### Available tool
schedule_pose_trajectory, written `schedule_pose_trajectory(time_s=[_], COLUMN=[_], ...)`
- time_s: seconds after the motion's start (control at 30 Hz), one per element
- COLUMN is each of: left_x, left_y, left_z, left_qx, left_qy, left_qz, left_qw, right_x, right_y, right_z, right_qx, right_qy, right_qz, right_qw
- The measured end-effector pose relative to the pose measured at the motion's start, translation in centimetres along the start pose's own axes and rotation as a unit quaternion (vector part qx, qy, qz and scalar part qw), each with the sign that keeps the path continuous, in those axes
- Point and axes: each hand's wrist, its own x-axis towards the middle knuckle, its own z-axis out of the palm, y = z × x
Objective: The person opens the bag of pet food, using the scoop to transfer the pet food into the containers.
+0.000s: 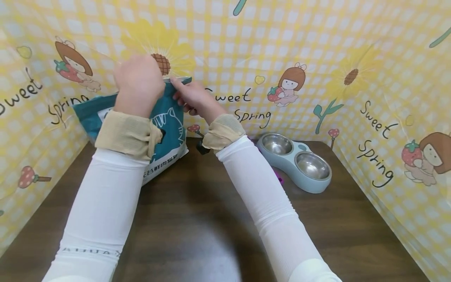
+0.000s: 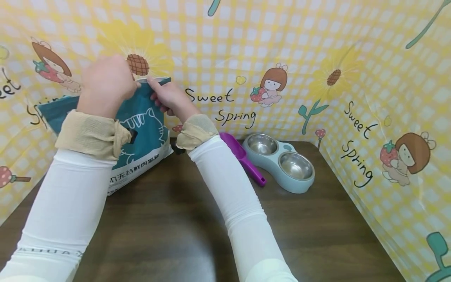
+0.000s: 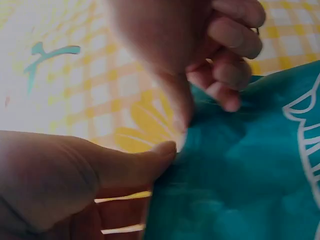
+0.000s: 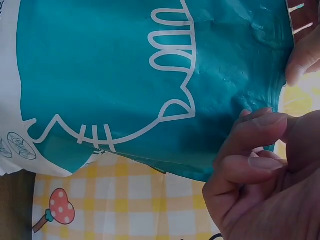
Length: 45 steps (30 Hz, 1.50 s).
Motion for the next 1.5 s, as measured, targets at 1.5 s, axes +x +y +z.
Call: schedule_pose_trajectory(time_s=[1.5], left_x=[3.4], left_y=[0.6], left_z=[2.5], left_qx=[-0.018], left_qy=[0.04], left_qz=[0.004], left_qw=[0.999], right_x=[0.5], right_y=[-1.9], right_z=[-1.8], right_qx=[-0.097], right_qy=[-0.009], right_qz=[0.008], right_qw=[0.995])
